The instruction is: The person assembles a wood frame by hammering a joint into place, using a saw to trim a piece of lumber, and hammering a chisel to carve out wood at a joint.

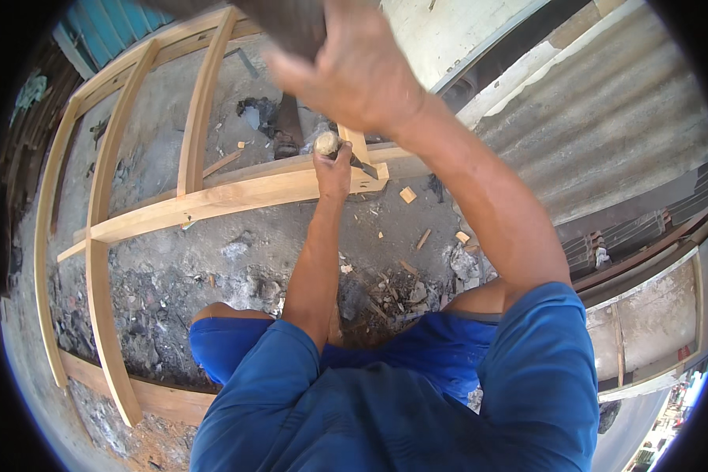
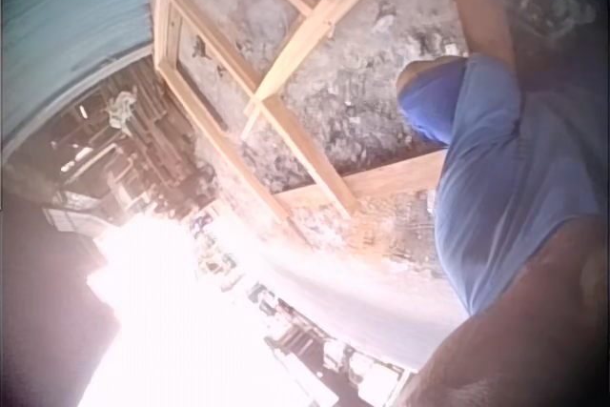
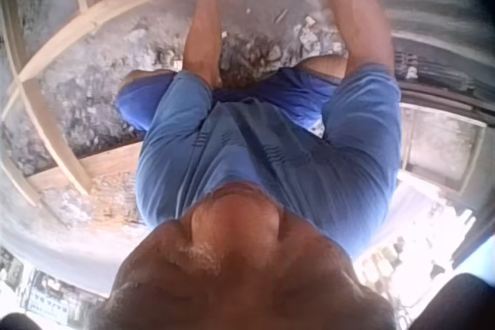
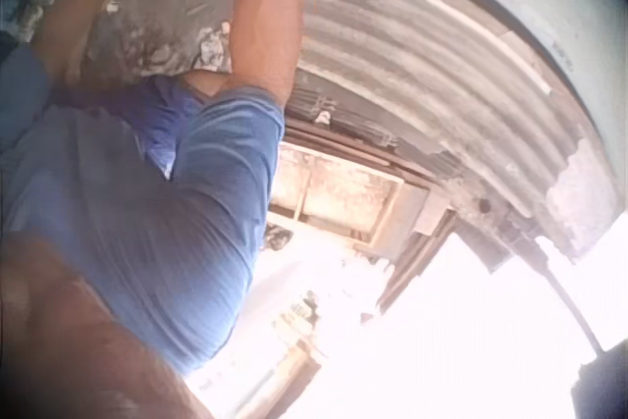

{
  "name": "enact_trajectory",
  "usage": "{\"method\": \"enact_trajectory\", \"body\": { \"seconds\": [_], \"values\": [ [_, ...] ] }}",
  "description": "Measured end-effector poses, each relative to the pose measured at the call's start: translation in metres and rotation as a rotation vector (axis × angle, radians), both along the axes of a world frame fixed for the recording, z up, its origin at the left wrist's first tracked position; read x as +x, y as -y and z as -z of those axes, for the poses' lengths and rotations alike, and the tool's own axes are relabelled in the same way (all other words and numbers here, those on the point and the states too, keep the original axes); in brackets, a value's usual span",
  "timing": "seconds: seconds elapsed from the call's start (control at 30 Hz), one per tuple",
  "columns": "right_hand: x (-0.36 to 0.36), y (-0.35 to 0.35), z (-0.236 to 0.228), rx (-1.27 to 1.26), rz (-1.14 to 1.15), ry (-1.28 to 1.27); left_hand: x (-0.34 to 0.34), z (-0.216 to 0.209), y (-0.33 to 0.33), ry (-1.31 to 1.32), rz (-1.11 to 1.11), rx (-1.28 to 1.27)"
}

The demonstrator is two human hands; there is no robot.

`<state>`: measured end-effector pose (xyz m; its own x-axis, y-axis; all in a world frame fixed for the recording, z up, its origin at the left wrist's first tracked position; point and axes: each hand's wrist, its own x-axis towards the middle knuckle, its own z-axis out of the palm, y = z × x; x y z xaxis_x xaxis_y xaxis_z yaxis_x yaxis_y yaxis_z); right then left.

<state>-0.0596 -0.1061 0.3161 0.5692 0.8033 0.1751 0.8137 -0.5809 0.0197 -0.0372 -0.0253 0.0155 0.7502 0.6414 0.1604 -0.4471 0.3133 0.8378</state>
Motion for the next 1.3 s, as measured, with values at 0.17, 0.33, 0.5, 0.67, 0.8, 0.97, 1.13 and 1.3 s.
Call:
{"method": "enact_trajectory", "body": {
  "seconds": [0.17,0.33,0.5,0.67,0.8,0.97,1.13,1.3],
  "values": [
    [0.034,0.036,0.055,-0.358,0.315,-0.191,0.004,0.002,0.009,-0.057,0.058,-0.076],
    [-0.003,0.02,-0.031,0.487,0.086,-0.492,0.003,0.007,-0.007,-0.098,0.106,0.039],
    [-0.029,-0.026,-0.14,1.136,-0.559,0.031,0.005,0.002,0.02,-0.148,0.208,0.0],
    [0.007,-0.013,0.017,0.499,-0.069,0.027,0.005,0.006,0.005,-0.241,0.173,0.051],
    [0.035,0.072,0.12,-0.576,0.407,-0.234,-0.017,0.061,0.055,-0.197,0.268,0.263],
    [0.016,0.156,0.143,-0.069,0.538,-0.501,-0.023,0.083,0.069,-0.2,0.318,0.049],
    [-0.009,0.149,0.074,0.519,0.516,-0.727,0.019,-0.001,0.021,0.032,0.162,-0.141],
    [-0.031,0.129,0.022,0.891,0.252,-0.642,0.033,-0.02,-0.008,-0.075,-0.024,-0.061]
  ]
}}
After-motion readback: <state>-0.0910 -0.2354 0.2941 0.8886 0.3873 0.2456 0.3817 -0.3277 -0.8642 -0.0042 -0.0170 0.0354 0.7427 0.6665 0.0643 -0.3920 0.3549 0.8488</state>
